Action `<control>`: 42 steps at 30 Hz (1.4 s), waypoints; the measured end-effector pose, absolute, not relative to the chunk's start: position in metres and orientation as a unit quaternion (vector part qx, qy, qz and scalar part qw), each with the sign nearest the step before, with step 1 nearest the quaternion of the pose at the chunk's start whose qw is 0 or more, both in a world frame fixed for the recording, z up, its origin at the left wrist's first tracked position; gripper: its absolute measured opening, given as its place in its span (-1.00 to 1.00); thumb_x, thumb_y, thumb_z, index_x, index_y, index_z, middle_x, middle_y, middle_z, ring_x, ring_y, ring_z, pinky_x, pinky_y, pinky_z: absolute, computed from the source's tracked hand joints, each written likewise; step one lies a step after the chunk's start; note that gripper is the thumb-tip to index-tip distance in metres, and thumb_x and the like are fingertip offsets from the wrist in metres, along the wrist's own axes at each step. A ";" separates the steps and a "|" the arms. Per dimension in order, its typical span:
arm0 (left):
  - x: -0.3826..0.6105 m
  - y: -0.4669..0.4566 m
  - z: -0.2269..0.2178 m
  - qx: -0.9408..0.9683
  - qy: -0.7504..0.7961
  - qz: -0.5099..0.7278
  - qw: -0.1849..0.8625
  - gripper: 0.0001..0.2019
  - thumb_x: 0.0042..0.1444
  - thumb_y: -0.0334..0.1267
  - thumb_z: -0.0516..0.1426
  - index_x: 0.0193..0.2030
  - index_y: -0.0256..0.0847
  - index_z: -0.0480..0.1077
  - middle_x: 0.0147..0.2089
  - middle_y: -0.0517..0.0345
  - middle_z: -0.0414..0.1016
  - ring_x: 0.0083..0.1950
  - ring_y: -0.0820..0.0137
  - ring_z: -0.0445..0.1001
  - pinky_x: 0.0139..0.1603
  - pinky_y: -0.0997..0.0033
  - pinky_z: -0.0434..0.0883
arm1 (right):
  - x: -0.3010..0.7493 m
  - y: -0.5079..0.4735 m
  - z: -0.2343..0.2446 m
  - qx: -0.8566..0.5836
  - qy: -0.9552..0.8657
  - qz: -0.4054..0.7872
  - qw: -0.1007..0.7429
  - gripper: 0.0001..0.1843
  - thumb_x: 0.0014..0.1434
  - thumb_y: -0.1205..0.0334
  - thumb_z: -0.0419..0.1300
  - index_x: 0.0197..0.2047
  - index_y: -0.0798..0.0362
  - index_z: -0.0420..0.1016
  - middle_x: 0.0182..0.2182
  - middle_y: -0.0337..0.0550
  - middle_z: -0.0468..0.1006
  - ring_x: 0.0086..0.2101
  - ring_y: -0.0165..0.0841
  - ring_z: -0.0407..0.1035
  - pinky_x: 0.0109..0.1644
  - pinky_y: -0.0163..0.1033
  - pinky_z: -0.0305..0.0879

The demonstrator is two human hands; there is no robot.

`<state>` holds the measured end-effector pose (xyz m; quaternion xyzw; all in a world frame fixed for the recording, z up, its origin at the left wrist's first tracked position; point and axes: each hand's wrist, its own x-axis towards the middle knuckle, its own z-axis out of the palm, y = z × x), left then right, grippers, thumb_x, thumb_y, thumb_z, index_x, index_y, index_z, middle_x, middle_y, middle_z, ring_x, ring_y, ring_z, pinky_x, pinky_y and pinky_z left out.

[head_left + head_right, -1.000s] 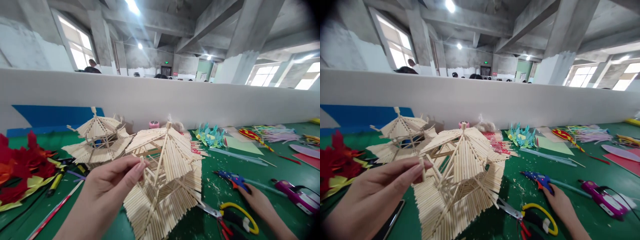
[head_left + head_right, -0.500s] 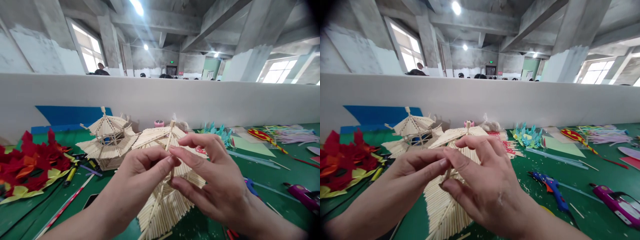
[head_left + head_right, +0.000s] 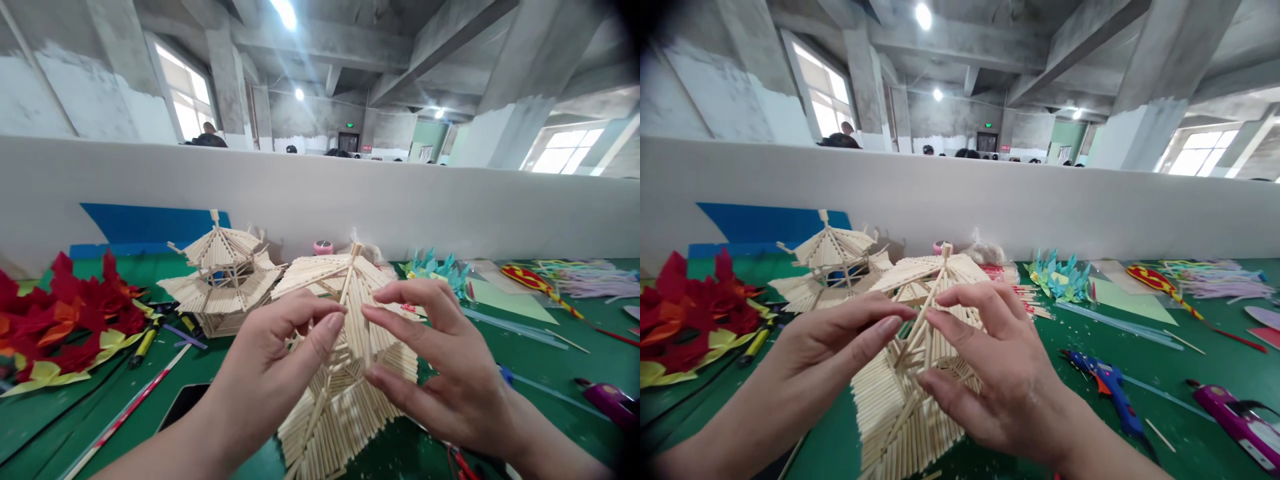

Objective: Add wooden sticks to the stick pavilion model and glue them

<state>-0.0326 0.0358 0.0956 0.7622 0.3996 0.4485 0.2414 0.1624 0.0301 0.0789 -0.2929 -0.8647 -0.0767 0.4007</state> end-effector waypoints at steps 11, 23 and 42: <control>-0.046 0.038 0.067 0.836 0.326 0.439 0.039 -0.76 0.00 -0.52 0.05 -0.18 -0.22 0.32 -0.23 0.11 0.36 -0.17 0.37 0.32 -0.14 0.31 0.32 | 0.155 0.030 0.066 -0.322 -0.882 -0.129 0.320 -0.60 0.06 0.22 0.15 -0.01 0.12 0.33 0.02 -0.07 0.20 0.00 -0.18 0.03 0.09 -0.03 0.04; -0.046 0.031 0.056 0.862 0.281 0.422 -0.022 -0.64 -0.06 -0.58 0.01 -0.10 -0.22 0.28 -0.14 0.05 0.33 -0.05 0.25 0.21 -0.05 0.17 0.22 | 0.151 0.034 0.067 -0.329 -0.881 -0.150 0.305 -0.61 0.08 0.20 0.12 -0.01 0.14 0.34 0.10 -0.08 0.16 0.03 -0.15 0.02 0.10 -0.02 0.01; -0.047 0.038 0.050 0.893 0.276 0.349 -0.068 -0.57 -0.09 -0.58 -0.01 -0.05 -0.20 0.28 -0.01 0.03 0.18 0.05 0.15 0.10 0.04 0.05 0.06 | 0.152 0.035 0.066 -0.339 -0.874 -0.146 0.314 -0.51 0.04 0.18 0.13 0.04 0.20 0.28 0.07 0.00 0.19 0.02 -0.13 0.05 0.09 0.03 0.03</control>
